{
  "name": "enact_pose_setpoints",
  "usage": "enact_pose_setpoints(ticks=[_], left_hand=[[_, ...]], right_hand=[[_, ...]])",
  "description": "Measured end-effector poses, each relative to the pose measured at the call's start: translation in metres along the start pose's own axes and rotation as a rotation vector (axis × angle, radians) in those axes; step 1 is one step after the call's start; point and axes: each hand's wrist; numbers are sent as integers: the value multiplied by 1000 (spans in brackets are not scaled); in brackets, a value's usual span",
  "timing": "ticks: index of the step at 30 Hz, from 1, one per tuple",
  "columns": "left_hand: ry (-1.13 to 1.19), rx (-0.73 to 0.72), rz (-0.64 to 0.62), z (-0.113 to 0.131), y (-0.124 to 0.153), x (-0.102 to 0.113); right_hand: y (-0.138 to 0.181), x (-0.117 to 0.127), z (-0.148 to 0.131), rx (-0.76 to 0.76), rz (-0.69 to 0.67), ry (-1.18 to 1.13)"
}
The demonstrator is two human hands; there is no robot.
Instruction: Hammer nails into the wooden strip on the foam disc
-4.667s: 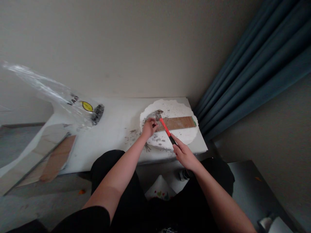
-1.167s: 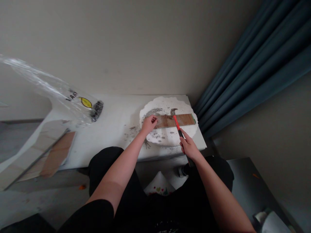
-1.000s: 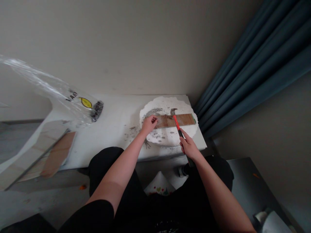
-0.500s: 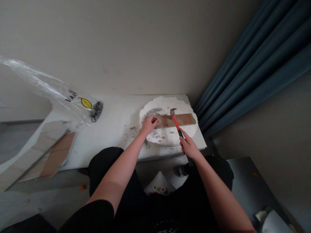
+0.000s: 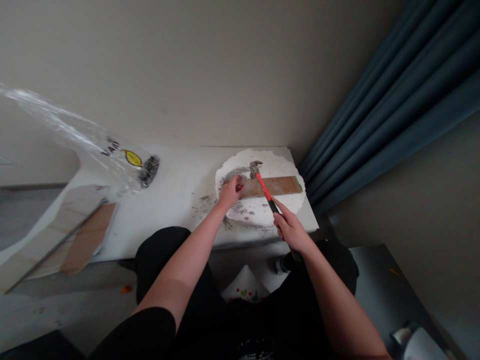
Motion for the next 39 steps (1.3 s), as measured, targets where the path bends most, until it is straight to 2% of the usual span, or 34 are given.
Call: enact_pose_setpoints(ticks=[7, 11, 21, 29, 39], left_hand=[[28, -71, 28, -4, 1, -2], [37, -41, 59, -3, 0, -2], [111, -48, 73, -7, -2, -2], [108, -96, 77, -11, -3, -6], [104, -85, 80, -13, -2, -7]], right_hand=[[6, -4, -9, 35, -45, 3], [4, -6, -10, -45, -48, 5], [4, -2, -10, -33, -36, -34], [2, -4, -5, 3, -66, 57], [-3, -9, -3, 10, -51, 57]])
Point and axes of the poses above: each hand's wrist, its own y-axis away from the middle knuckle, its own x-axis out of the back of the hand, z = x × y, and after that the axes turned 12 degrees about -x, right-handed
